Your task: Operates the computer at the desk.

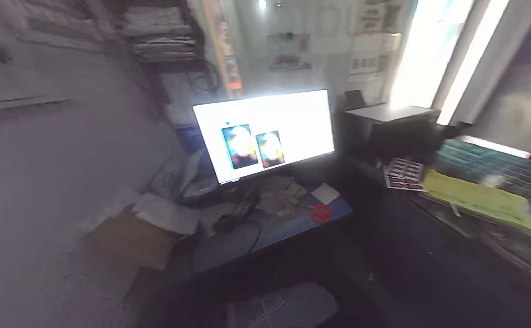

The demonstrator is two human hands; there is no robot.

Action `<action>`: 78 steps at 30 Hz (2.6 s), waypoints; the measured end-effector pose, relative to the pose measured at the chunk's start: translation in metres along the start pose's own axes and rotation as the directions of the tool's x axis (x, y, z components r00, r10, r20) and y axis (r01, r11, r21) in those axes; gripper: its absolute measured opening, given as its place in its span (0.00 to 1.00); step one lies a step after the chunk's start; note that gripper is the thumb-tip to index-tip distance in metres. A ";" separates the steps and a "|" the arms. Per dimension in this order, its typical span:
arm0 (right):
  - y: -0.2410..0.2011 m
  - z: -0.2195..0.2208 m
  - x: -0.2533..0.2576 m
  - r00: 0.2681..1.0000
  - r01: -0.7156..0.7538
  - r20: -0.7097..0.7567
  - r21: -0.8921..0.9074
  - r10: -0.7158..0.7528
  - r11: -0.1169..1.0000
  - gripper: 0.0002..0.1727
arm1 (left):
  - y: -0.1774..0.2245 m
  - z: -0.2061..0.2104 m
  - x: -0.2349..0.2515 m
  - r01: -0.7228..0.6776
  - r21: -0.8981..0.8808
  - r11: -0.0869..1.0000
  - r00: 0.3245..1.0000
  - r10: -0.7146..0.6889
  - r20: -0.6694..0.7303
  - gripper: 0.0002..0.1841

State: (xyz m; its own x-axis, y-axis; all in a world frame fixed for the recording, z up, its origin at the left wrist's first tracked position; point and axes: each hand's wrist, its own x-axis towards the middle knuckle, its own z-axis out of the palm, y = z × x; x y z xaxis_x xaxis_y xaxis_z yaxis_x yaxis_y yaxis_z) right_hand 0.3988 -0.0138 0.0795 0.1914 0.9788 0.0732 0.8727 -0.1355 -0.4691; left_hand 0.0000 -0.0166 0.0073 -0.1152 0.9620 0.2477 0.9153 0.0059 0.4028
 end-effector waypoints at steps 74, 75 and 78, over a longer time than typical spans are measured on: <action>0.064 0.048 0.018 0.987 0.089 -0.126 -0.111 -0.102 0.990 0.34 | 0.001 -0.004 0.010 0.021 0.058 0.998 0.997 -0.025 0.071 0.30; 0.062 0.047 0.017 0.989 0.074 -0.120 -0.103 -0.086 0.992 0.33 | 0.006 -0.007 0.012 0.030 0.085 0.996 0.996 -0.037 0.081 0.30; 0.061 0.048 0.016 0.985 0.087 -0.140 -0.098 -0.100 0.991 0.32 | 0.016 -0.012 0.016 0.033 0.210 0.977 0.991 -0.060 0.123 0.30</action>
State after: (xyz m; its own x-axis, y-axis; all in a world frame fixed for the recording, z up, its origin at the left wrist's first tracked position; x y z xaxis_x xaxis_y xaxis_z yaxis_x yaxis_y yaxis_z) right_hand 0.4334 0.0014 0.0097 0.1639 0.9561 0.2429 0.9259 -0.0642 -0.3723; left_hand 0.0086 -0.0042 0.0281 -0.1218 0.9861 0.1126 0.9716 0.0953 0.2166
